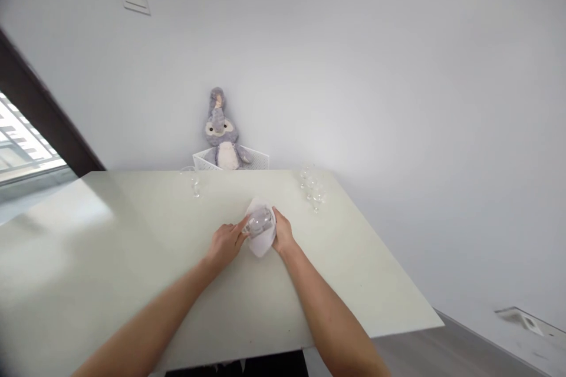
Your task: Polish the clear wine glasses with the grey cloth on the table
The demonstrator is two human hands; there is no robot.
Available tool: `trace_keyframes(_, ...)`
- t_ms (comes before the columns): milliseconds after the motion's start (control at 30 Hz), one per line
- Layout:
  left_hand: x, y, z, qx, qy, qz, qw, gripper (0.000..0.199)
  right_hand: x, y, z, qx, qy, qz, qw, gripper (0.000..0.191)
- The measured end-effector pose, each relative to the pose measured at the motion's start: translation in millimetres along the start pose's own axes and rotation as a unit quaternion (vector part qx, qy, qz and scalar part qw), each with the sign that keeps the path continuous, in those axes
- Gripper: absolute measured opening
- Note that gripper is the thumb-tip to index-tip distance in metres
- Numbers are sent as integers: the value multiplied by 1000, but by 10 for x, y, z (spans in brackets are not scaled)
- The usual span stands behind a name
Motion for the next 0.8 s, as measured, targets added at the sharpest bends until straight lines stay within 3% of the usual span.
trace_keyframes(100,-13,-67,26,-99,25,33,994,45,242,162,120,2,-45,-116,992,35)
trace_keyframes(167,-21,-52,46,-131,44,54,989,45,382,207,231,-46,-69,-99,992,36)
trace_keyframes(267,-59,57,57,-121,88,69,986,49,494,230,350,-129,-83,6,988,39)
trace_keyframes(400,-113,172,54,-98,117,68,986,58,391,203,306,-173,-24,106,979,40)
trace_keyframes(500,-118,122,33,-106,118,174,972,55,268,132,256,-176,40,199,963,34)
trace_keyframes(567,-111,43,19,-124,136,319,930,48,270,61,285,-205,68,315,924,33)
trace_keyframes(600,-106,2,14,-135,149,396,896,48,296,37,311,-222,81,387,891,33)
trace_keyframes(700,-97,-105,19,-181,189,551,792,60,433,9,402,-269,109,584,758,31)
trace_keyframes(767,-112,-168,41,-209,208,582,758,61,513,-18,456,-294,118,648,692,31)
trace_keyframes(800,-128,-195,51,-217,212,587,751,58,531,-33,466,-291,112,656,687,30)
Point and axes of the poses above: each hand's wrist, its own z-axis away from the middle knuckle, its own x-axis out of the palm, y = z × x, the point moved 7 cm from there along -z, towards the middle knuckle, and after that the axes turned 12 degrees about x, right-handed, at the moved point
